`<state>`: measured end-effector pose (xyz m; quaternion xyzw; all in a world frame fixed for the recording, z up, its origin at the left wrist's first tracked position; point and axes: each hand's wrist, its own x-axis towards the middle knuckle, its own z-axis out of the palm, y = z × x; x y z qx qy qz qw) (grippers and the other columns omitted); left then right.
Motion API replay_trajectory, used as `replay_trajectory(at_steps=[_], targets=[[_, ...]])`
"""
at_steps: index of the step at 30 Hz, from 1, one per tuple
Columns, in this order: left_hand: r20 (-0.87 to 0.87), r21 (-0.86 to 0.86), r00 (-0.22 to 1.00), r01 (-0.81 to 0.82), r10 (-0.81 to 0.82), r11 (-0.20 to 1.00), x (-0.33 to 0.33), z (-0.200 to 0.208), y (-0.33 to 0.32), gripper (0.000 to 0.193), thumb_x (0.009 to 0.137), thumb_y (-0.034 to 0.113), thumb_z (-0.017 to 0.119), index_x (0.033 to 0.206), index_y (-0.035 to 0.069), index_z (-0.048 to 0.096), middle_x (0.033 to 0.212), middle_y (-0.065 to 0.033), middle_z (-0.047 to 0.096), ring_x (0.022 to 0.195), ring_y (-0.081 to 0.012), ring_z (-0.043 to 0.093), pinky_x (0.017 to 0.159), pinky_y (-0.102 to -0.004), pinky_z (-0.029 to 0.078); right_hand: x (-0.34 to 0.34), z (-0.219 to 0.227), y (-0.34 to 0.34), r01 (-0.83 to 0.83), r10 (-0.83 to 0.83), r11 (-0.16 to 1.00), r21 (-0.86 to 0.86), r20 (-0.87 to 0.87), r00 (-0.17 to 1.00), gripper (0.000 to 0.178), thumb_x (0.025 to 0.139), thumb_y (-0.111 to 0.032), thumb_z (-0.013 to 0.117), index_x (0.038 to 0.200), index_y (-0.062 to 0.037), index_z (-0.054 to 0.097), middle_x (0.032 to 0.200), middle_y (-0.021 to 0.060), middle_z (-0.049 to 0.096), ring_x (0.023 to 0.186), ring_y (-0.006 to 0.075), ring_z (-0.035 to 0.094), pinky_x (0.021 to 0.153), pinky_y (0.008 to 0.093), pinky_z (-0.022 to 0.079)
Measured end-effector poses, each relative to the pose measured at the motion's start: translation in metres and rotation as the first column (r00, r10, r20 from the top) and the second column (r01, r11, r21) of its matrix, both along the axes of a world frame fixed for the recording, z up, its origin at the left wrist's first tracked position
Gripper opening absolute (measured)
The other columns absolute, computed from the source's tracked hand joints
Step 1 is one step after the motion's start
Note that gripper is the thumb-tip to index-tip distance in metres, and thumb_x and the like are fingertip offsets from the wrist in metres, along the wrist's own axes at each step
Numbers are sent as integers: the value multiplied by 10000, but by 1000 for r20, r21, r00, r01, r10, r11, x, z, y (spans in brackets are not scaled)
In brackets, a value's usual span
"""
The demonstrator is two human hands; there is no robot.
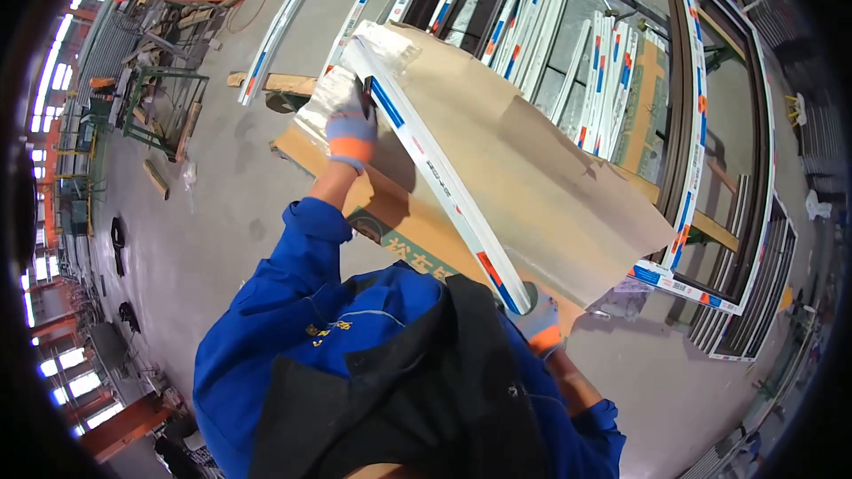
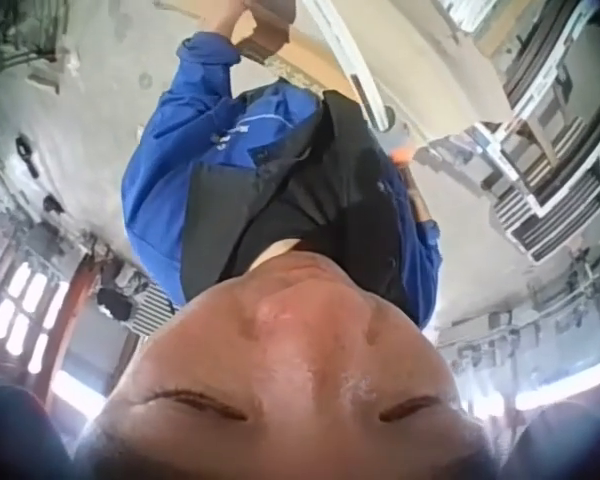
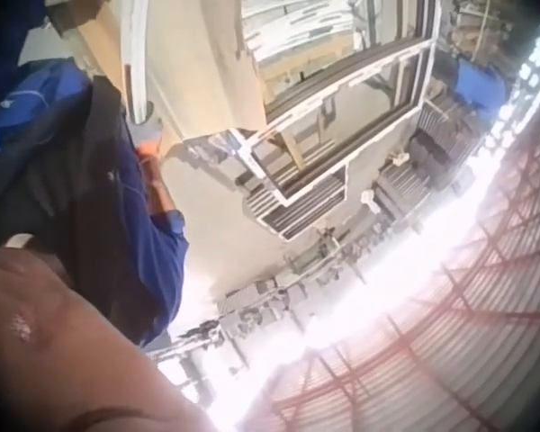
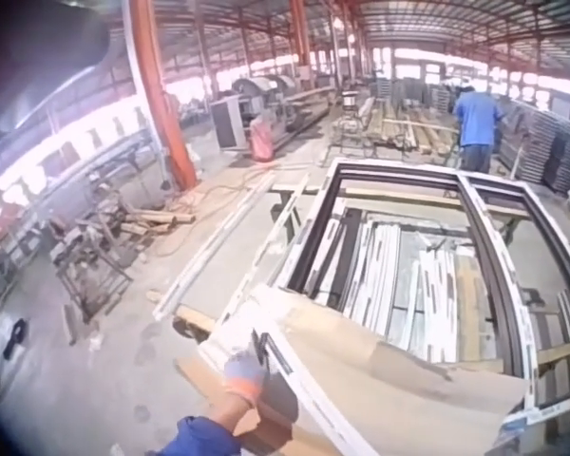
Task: Measuring, cutting, and organizing metal frame profiles for window assembly.
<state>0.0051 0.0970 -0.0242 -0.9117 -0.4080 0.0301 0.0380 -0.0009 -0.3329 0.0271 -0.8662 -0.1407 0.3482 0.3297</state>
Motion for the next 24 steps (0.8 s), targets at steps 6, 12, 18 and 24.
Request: replay_trajectory(at_steps=[6, 12, 18, 24], targets=[[632, -112, 774, 142, -40, 983, 0, 9, -3, 310, 906, 218, 535, 1201, 151, 605, 847, -140, 664, 775, -317, 651, 685, -434, 505, 77, -3, -30, -42, 97, 988, -146, 391, 915, 571, 664, -319, 778, 1137, -63, 588, 1004, 183, 665, 903, 345, 644, 810, 413, 505], [584, -63, 805, -76, 98, 995, -54, -6, 150, 339, 951, 325, 521, 1144, 57, 598, 821, -141, 664, 787, -334, 651, 661, -444, 520, 170, 53, -140, -125, 479, 843, -523, 625, 616, 572, 605, -244, 780, 1127, -101, 595, 932, 142, 628, 856, 341, 612, 767, 389, 503], [370, -194, 925, 166, -84, 967, -42, -45, 116, 503, 918, 338, 579, 1358, 119, 471, 1137, -238, 576, 1025, -417, 567, 922, -479, 442, 242, 56, -128, 85, 211, 954, -287, 846, 490, 564, 615, -198, 757, 1147, -103, 596, 985, 139, 641, 917, 336, 633, 784, 387, 511], [116, 82, 989, 87, -97, 993, -26, -67, 30, 584, 893, 294, 558, 1441, 170, 397, 1250, -216, 495, 1166, -397, 448, 1008, -456, 365, 376, 58, -4, -30, 40, 999, -31, 919, 392, 527, 683, -282, 746, 1148, -94, 585, 1005, 128, 676, 927, 321, 653, 823, 388, 504]])
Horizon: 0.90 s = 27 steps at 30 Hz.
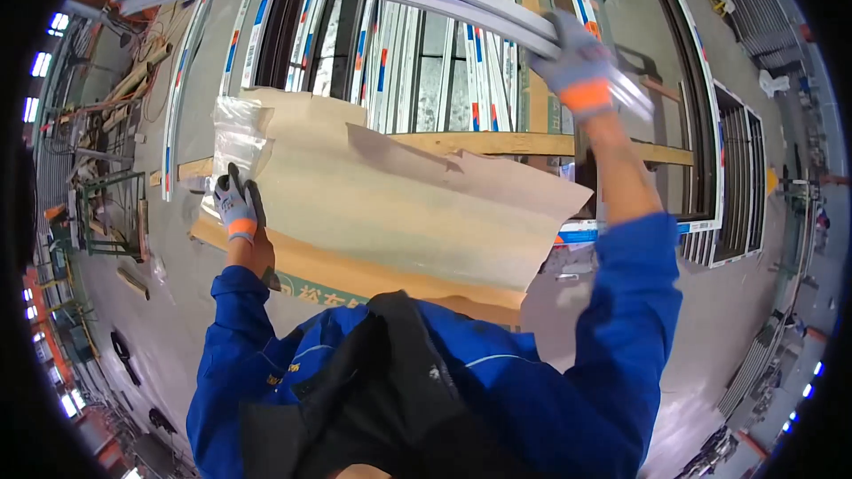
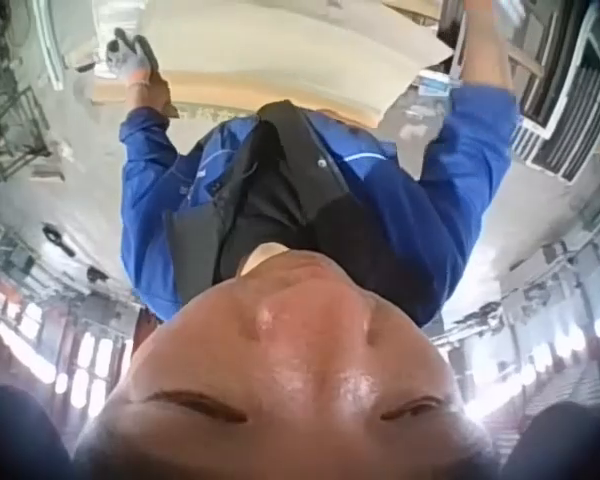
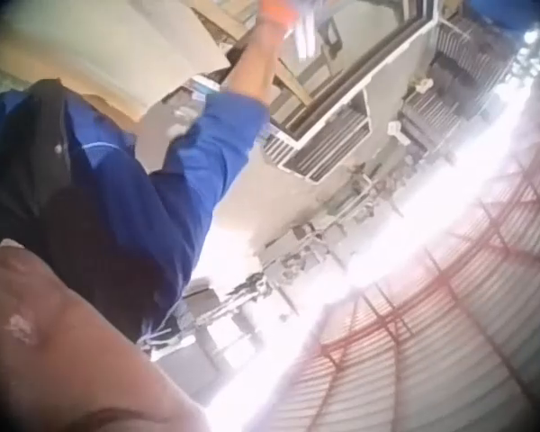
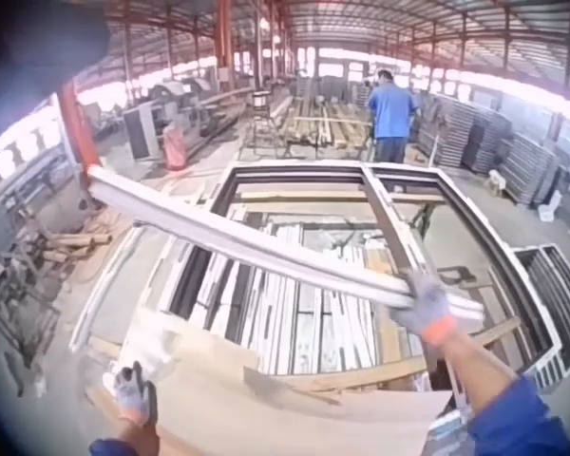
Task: Measuring, cutting, and organizing metal frame profiles for window assembly.
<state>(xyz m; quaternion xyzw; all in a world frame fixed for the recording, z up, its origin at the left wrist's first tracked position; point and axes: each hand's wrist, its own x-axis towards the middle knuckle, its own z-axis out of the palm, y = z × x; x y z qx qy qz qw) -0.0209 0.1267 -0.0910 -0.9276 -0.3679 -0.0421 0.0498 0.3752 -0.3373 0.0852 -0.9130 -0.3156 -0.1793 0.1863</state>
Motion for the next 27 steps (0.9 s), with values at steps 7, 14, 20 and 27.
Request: replay_trajectory(at_steps=[7, 14, 20, 27], targets=[[42, -52, 996, -82, 84, 995, 14, 2, -12, 645, 842, 228, 600, 1447, 155, 385, 1315, -197, 446, 1211, -386, 412, 1037, -451, 344, 126, -185, 151, 120, -118, 993, -25, -450, 885, 637, 703, -501, 706, 1192, -107, 597, 1070, 204, 663, 1003, 347, 635, 880, 424, 495], [50, -68, 995, -78, 81, 995, 19, 9, -18, 696, 819, 211, 607, 1461, 117, 354, 1318, -216, 435, 1232, -395, 389, 1061, -453, 322, 109, -346, 114, 441, -209, 892, 99, -775, 596, 676, 635, -353, 847, 1138, 31, 609, 1043, 227, 672, 969, 343, 650, 842, 400, 504], [82, -82, 994, -59, 66, 995, 18, 7, -15, 687, 828, 208, 591, 1464, 121, 348, 1321, -228, 434, 1234, -407, 382, 1069, -470, 308, 62, -419, 98, 447, -611, 774, -447, -712, 346, 749, 710, -549, 743, 1099, 78, 614, 1042, 279, 654, 1019, 376, 634, 846, 436, 490], [141, -25, 986, -86, 89, 996, 7, 15, -17, 572, 842, 267, 569, 1325, -23, 468, 1317, -274, 454, 1202, -449, 429, 1039, -483, 346, 82, -379, 110, -9, -480, 847, -532, -771, 418, 538, 803, -501, 628, 934, 19, 676, 893, 226, 680, 866, 325, 690, 726, 441, 519]])
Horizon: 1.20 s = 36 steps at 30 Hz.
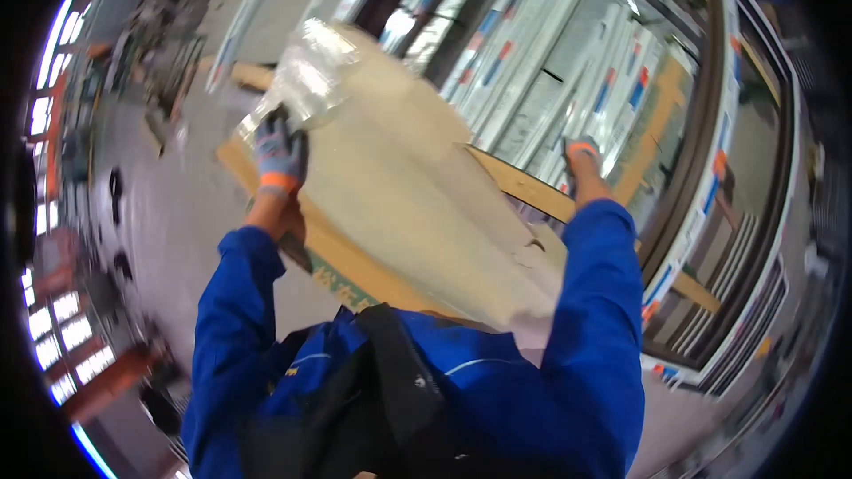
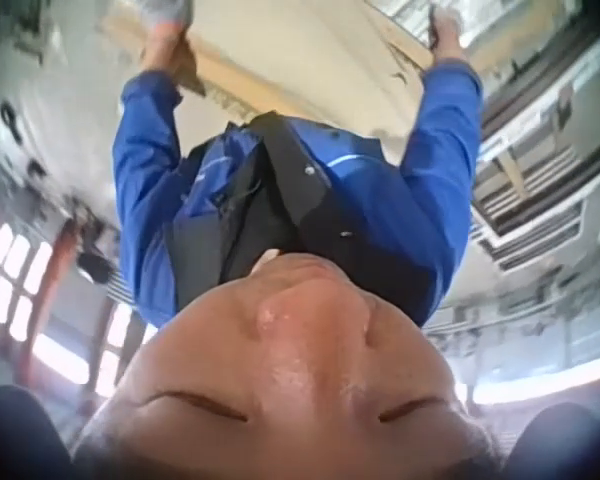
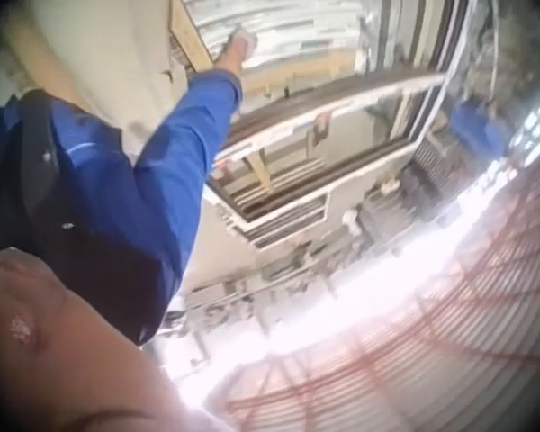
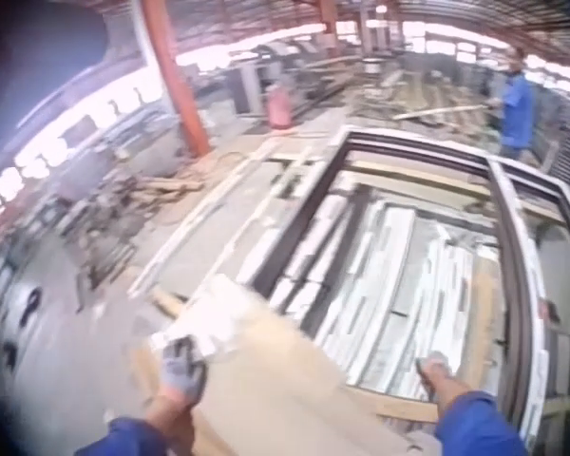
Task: Measuring, cutting, and organizing metal frame profiles for window assembly.
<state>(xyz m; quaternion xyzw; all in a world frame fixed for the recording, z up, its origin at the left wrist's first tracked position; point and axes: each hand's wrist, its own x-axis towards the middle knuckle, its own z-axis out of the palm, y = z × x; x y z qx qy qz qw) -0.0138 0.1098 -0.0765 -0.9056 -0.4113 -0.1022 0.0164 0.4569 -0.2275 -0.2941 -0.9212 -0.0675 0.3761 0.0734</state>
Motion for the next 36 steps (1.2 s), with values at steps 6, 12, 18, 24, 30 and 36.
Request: replay_trajectory(at_steps=[6, 12, 18, 24, 30, 36], targets=[[40, -66, 998, -44, 47, 997, 0, -9, 5, 847, 805, 392, 606, 1438, -61, 271, 1312, -266, 452, 1229, -405, 411, 1067, -459, 306, -62, 112, 28, -2, 299, 683, 731, -277, 913, 357, 949, -317, 553, 1014, 15, 668, 874, 94, 689, 784, 155, 650, 716, 277, 515], [12, -20, 957, -290, 290, 957, -20, 40, -22, 968, 747, 565, 656, 1405, -64, 327, 1369, -251, 420, 1292, -378, 390, 1086, -475, 284, -170, 219, 38, -276, 655, 551, 788, -202, 728, 414, 946, -335, 537, 1182, -2, 607, 1075, 94, 669, 914, 142, 614, 789, 300, 499], [805, -526, 118, -309, 581, 792, -166, -55, -137, 576, 853, 176, 653, 1343, -32, 436, 1251, -228, 529, 1193, -371, 473, 1035, -411, 368, -262, 240, 30, -259, 549, 573, 778, -129, 826, 513, 913, -264, 588, 1314, 42, 492, 1277, 144, 569, 1165, 203, 520, 1004, 317, 396], [464, -765, 248, 596, 850, 244, -144, -70, -225, 467, 830, 204, 754, 1221, 48, 551, 932, -44, 643, 686, -109, 533, 568, -275, 425, -324, 237, 28, -295, 441, 636, 713, -21, 897, 639, 815, -202, 711, 1354, 27, 455, 1330, 159, 544, 1184, 204, 535, 976, 315, 435], [297, -685, 164, 723, 941, 90, -222, -37, -188, 510, 837, 240, 741, 1263, 74, 513, 923, -24, 640, 724, -116, 560, 649, -288, 487, -446, 261, 48, -765, 506, 522, 378, 585, 634, 586, 831, -280, 667, 1343, -55, 492, 1239, 169, 599, 1086, 338, 598, 928, 397, 474], [387, -774, 180, 597, 904, 213, -377, -71, -147, 549, 948, 200, 596, 1410, 32, 352, 1218, -106, 579, 1069, -189, 569, 870, -287, 483, -648, 260, 138, -894, 756, 391, 220, 477, 448, 575, 845, -340, 576, 1374, -152, 452, 1174, 225, 581, 1052, 395, 587, 889, 457, 482]])
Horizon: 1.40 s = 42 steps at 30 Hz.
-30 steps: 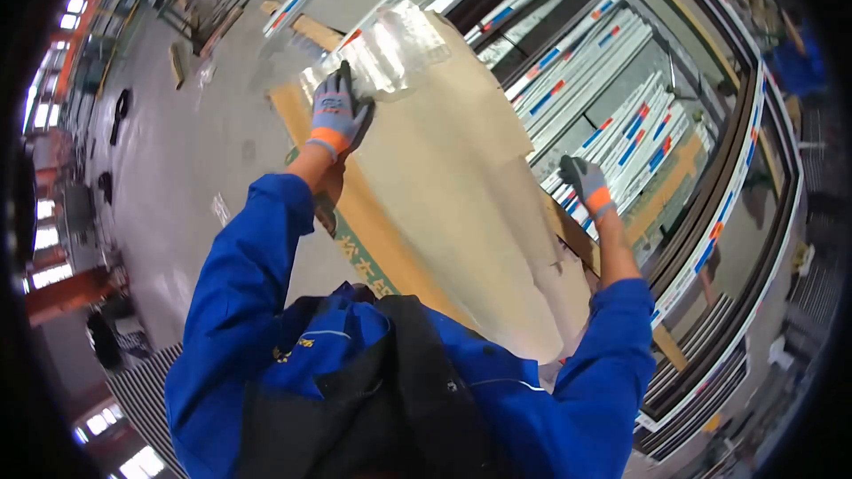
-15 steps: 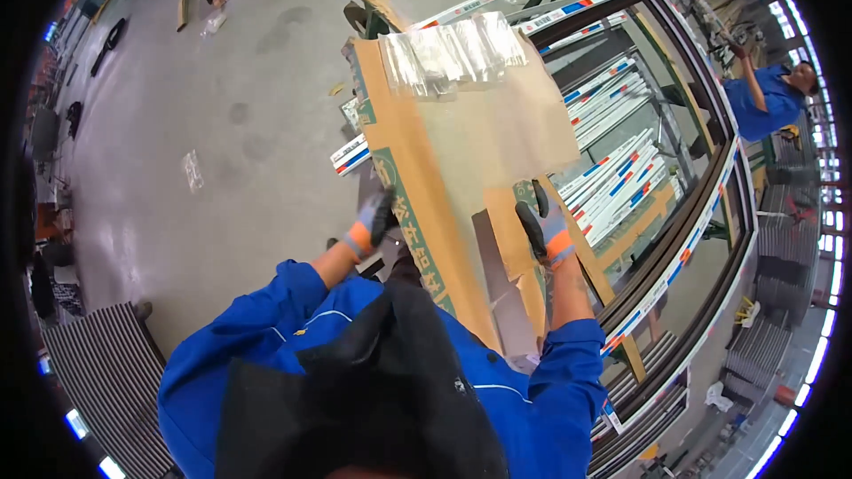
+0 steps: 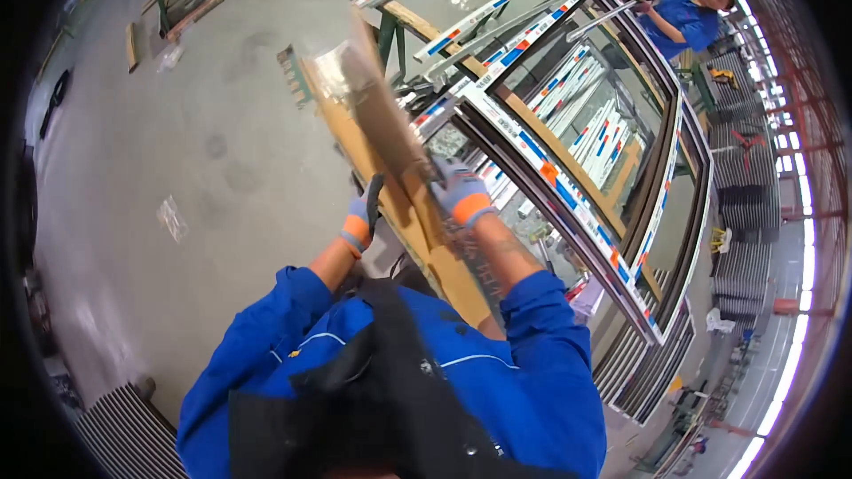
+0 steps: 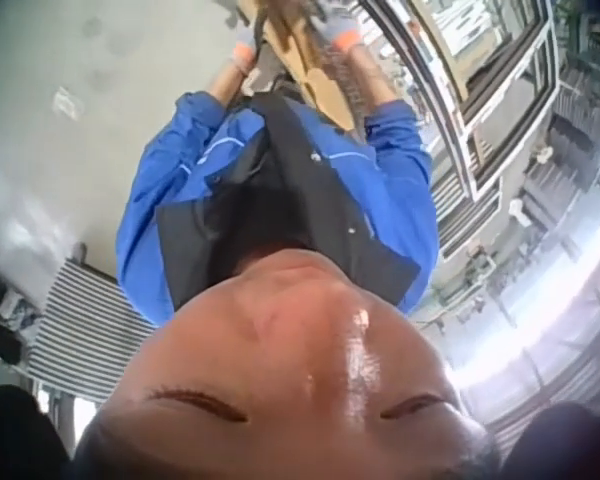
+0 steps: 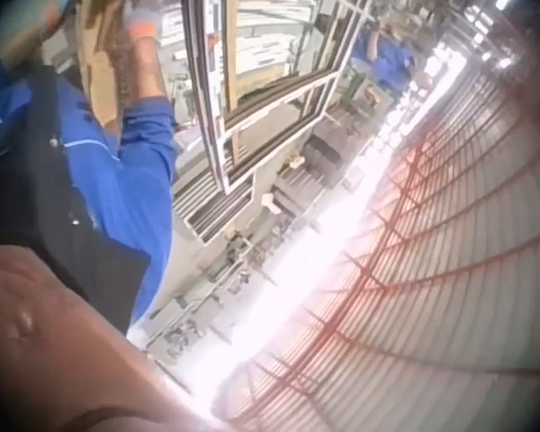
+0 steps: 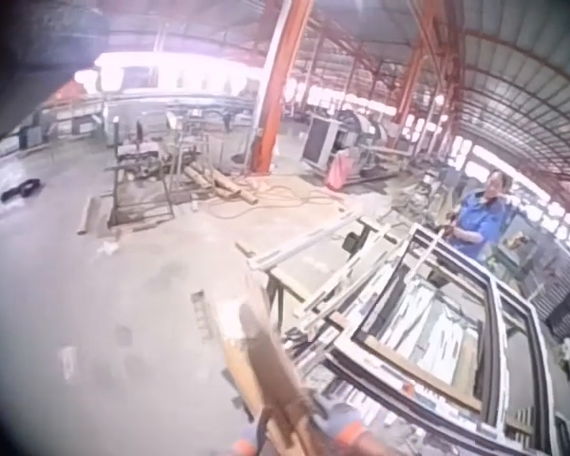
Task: Measuring, cutting, and organizing metal frame profiles for window assembly.
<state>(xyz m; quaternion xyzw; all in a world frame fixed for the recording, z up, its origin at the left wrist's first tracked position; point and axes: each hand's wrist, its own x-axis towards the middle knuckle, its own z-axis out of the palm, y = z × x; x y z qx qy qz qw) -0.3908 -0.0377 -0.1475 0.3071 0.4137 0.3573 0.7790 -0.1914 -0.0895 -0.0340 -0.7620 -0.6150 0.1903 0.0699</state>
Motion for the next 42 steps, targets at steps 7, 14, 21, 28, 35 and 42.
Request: replay_trajectory(at_steps=[7, 14, 21, 28, 35, 42], targets=[[-69, 168, 979, -176, 189, 970, -143, -5, 92, 626, 940, 254, 590, 1452, 36, 303, 1335, -134, 493, 1152, -214, 509, 968, -328, 435, -176, -6, 111, -191, 191, 980, 58, 3, 982, 507, 845, -298, 579, 1326, -164, 494, 1163, 204, 563, 1053, 389, 579, 866, 457, 488], [-759, 592, 533, 327, 373, 737, -241, -56, 196, 787, 929, 433, 558, 1486, 11, 195, 1328, -306, 447, 1146, -467, 441, 1023, -427, 336, -302, -17, 235, -450, 441, 881, 146, 87, 893, 391, 829, -206, 591, 1212, -128, 577, 1078, 162, 595, 1015, 340, 582, 839, 420, 501], [-378, 188, 751, -511, 542, 839, -329, -27, 343, 481, 816, 388, 733, 1049, -22, 639, 973, -185, 676, 865, -265, 647, 734, -368, 490, -410, -43, 396, -615, 609, 789, 16, 122, 784, 313, 817, -212, 581, 1100, -85, 620, 1116, 179, 580, 1064, 339, 561, 871, 424, 487], [-380, 249, 470, -778, 797, 577, -464, 3, 495, 376, 838, 209, 692, 1092, -49, 590, 995, -161, 665, 861, -230, 609, 758, -366, 475, -508, -28, 569, -796, 809, 588, 142, -117, 577, 566, 828, -346, 604, 1293, -38, 504, 1310, 218, 495, 1199, 375, 480, 986, 457, 412], [-927, 183, 139, -642, 348, 745, -642, -144, 623, 457, 799, 225, 725, 1106, -73, 564, 1075, -183, 640, 862, -256, 609, 772, -376, 486, -653, -49, 741, -956, 930, 239, 167, -323, 176, 598, 828, -323, 617, 1342, -56, 469, 1384, 205, 449, 1290, 378, 412, 1063, 461, 355], [-423, 269, 288, -865, 859, 423, -769, -58, 821, 509, 658, 77, 828, 1091, -48, 593, 1060, -130, 665, 854, -239, 618, 786, -383, 497, -781, -41, 915, -903, 906, 335, 269, -355, 230, 590, 832, -284, 617, 1357, -64, 460, 1398, 215, 436, 1297, 387, 404, 1090, 470, 322]])
